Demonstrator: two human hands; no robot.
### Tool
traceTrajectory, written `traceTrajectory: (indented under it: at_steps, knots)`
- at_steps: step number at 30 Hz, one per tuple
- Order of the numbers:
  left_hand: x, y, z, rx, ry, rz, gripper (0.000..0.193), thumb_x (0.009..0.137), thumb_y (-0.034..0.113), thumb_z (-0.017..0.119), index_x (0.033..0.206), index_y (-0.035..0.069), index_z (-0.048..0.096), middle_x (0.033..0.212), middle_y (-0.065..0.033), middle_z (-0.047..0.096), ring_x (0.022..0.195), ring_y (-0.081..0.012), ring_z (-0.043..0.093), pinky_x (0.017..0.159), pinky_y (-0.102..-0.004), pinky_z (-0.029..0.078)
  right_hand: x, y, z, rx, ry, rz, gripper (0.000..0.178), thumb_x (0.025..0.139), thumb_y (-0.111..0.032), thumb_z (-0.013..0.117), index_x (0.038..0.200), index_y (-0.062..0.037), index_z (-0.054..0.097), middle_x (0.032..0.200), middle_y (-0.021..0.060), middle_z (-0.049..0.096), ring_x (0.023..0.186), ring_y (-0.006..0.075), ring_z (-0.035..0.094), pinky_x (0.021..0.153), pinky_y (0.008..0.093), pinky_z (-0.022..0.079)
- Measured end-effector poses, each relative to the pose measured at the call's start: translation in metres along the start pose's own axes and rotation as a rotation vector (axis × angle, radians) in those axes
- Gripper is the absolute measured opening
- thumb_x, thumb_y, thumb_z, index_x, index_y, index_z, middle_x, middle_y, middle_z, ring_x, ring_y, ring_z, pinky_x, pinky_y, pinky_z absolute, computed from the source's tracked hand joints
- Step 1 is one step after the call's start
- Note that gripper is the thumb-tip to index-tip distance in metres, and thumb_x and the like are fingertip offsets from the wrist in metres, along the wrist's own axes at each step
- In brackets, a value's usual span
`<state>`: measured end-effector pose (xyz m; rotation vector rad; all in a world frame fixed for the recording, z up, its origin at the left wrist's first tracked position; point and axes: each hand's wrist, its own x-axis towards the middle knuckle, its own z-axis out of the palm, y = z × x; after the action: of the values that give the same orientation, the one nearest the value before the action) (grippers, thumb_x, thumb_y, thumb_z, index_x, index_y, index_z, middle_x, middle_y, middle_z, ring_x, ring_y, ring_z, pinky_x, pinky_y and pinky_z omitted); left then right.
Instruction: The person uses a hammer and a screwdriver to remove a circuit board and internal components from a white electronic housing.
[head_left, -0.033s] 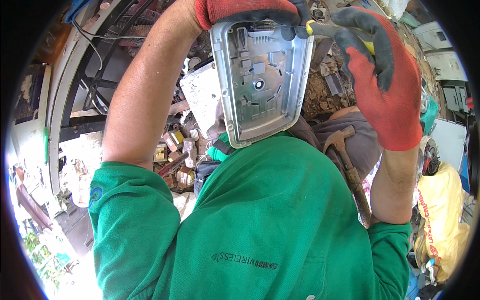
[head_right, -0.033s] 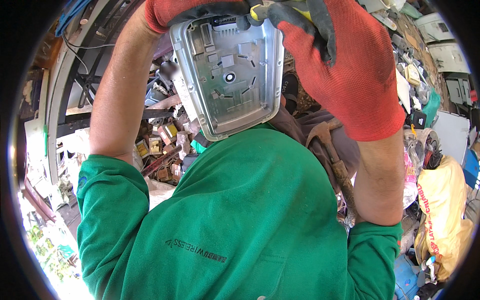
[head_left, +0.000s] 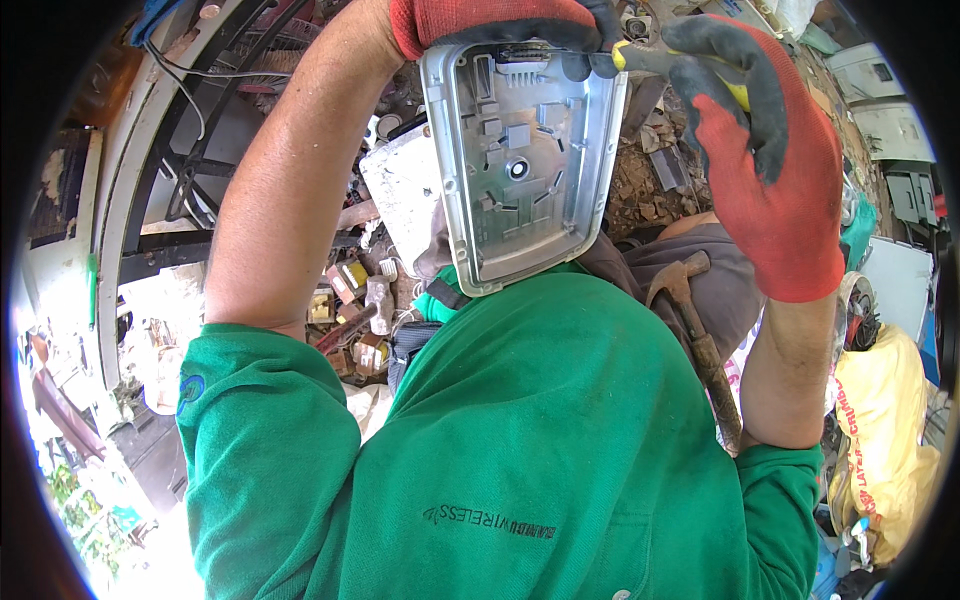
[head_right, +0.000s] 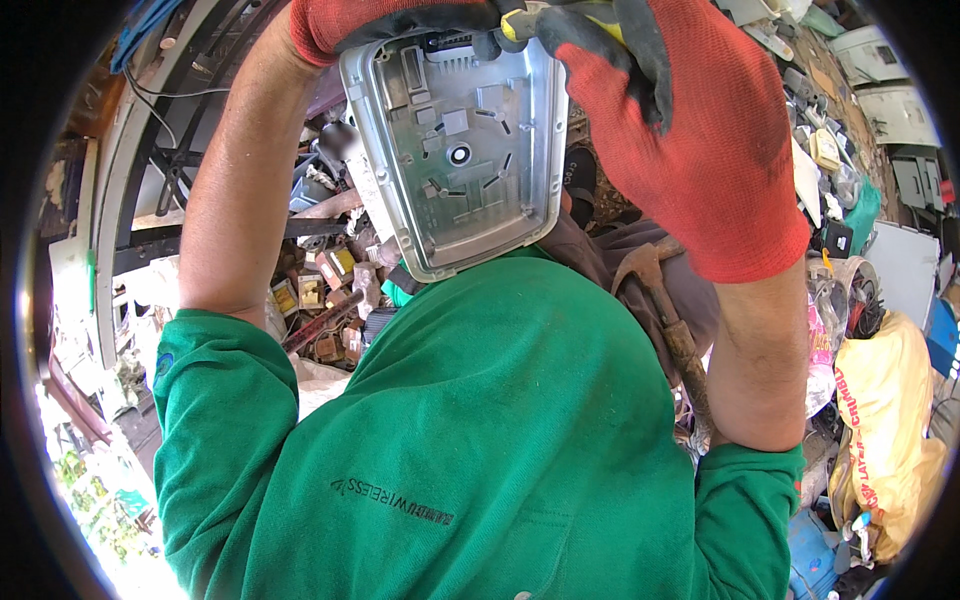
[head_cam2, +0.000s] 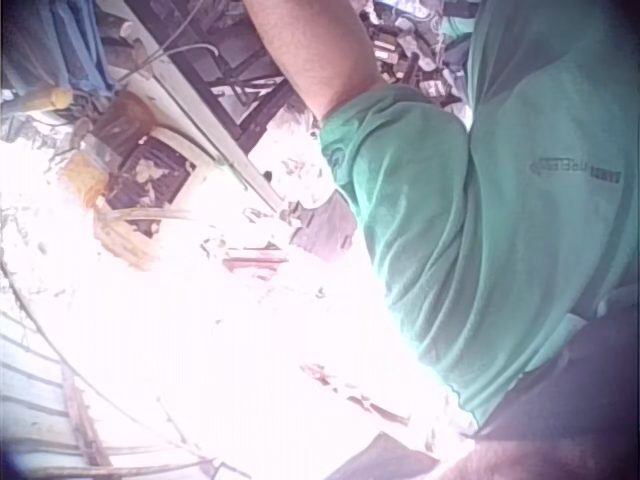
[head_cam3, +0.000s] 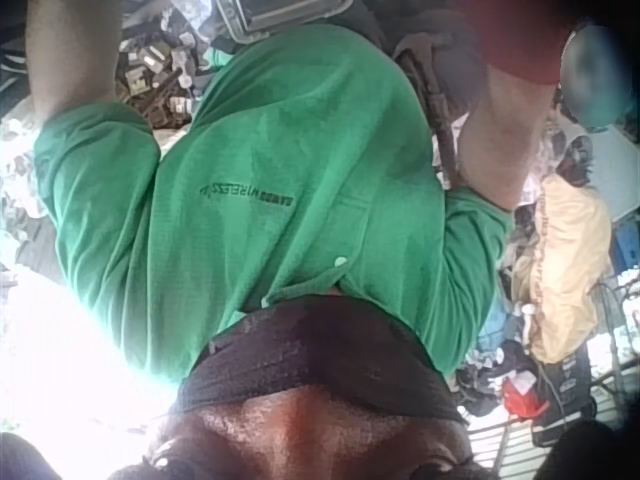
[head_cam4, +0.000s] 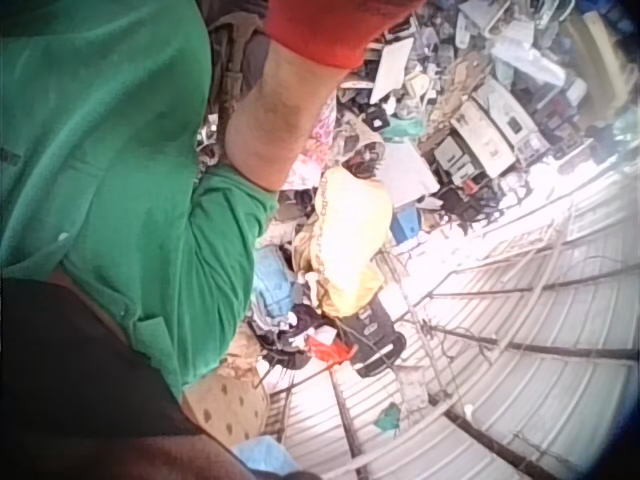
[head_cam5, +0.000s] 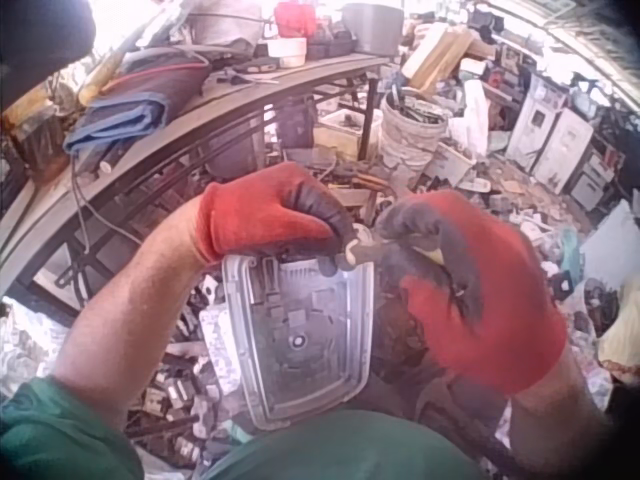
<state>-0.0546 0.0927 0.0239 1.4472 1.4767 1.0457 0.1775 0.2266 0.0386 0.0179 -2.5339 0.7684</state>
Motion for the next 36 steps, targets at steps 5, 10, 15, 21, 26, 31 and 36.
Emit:
traceTrajectory:
  at_steps: [5, 10, 15, 21, 26, 31, 36]
  knots:
    - [0.0, 0.0, 0.0, 0.031, -0.004, -0.023, 0.02, 0.089, 0.011, 0.064, 0.097, -0.004, 0.076, 0.084, -0.0044, 0.075, 0.076, -0.0092, 0.065, 0.07, -0.0255, 0.052, 0.0, 0.002, 0.001, -0.001, -0.001, -0.027, 0.037, 0.095, -0.003, 0.058, 0.131, -0.0036, 0.059, 0.1, 0.0037, 0.068, 0.073, 0.0078, 0.053, 0.068, 0.0236, 0.047]
    - [-0.002, 0.003, 0.002, 0.002, 0.005, -0.009, 0.02, 0.09, 0.011, 0.064, 0.097, -0.003, 0.076, 0.083, -0.0044, 0.074, 0.075, -0.0093, 0.065, 0.069, -0.026, 0.052, -0.002, 0.0, 0.002, -0.014, 0.003, -0.013, 0.037, 0.094, -0.001, 0.058, 0.132, -0.0035, 0.059, 0.101, 0.0041, 0.069, 0.073, 0.008, 0.055, 0.069, 0.0238, 0.048]
    - [-0.002, 0.003, 0.001, 0.021, 0.01, -0.011, 0.02, 0.09, 0.011, 0.064, 0.097, -0.002, 0.076, 0.083, -0.004, 0.074, 0.074, -0.0091, 0.065, 0.068, -0.0257, 0.052, -0.002, 0.001, 0.002, -0.059, -0.004, -0.02, 0.037, 0.094, -0.001, 0.057, 0.131, -0.0035, 0.059, 0.103, 0.0051, 0.07, 0.074, 0.0082, 0.056, 0.07, 0.0247, 0.049]
    - [0.001, 0.001, -0.001, 0.051, -0.005, -0.036, 0.02, 0.09, 0.012, 0.064, 0.098, -0.002, 0.077, 0.083, -0.003, 0.074, 0.074, -0.0079, 0.064, 0.066, -0.0251, 0.051, -0.002, 0.005, 0.008, -0.052, 0.081, -0.082, 0.036, 0.094, -0.001, 0.057, 0.13, -0.0043, 0.06, 0.103, 0.0048, 0.07, 0.075, 0.0086, 0.057, 0.071, 0.0253, 0.05]
    - [0.0, 0.002, 0.0, 0.055, -0.002, -0.017, 0.021, 0.091, 0.012, 0.063, 0.098, -0.002, 0.077, 0.082, -0.0022, 0.074, 0.074, -0.0076, 0.063, 0.066, -0.0249, 0.05, -0.002, -0.003, 0.003, -0.025, 0.004, 0.074, 0.036, 0.095, -0.003, 0.056, 0.13, -0.0039, 0.06, 0.105, 0.0053, 0.071, 0.076, 0.0095, 0.057, 0.072, 0.0255, 0.05]
    - [0.002, 0.001, 0.001, 0.02, 0.001, -0.035, 0.02, 0.09, 0.011, 0.063, 0.097, -0.002, 0.076, 0.081, -0.002, 0.073, 0.073, -0.0078, 0.062, 0.066, -0.0255, 0.05, -0.001, 0.002, 0.003, -0.053, 0.022, -0.066, 0.037, 0.093, -0.002, 0.058, 0.13, -0.002, 0.06, 0.11, 0.0076, 0.07, 0.083, 0.0127, 0.062, 0.076, 0.0279, 0.051]
    - [0.001, 0.004, 0.0, 0.085, -0.05, -0.017, 0.021, 0.086, 0.009, 0.061, 0.094, -0.003, 0.076, 0.081, -0.0023, 0.073, 0.074, -0.0078, 0.062, 0.068, -0.0261, 0.051, 0.003, -0.002, -0.004, -0.256, -0.021, -0.298, 0.044, 0.086, 0.001, 0.063, 0.129, -0.0009, 0.059, 0.115, 0.015, 0.068, 0.091, 0.0287, 0.068, 0.082, 0.0333, 0.053]
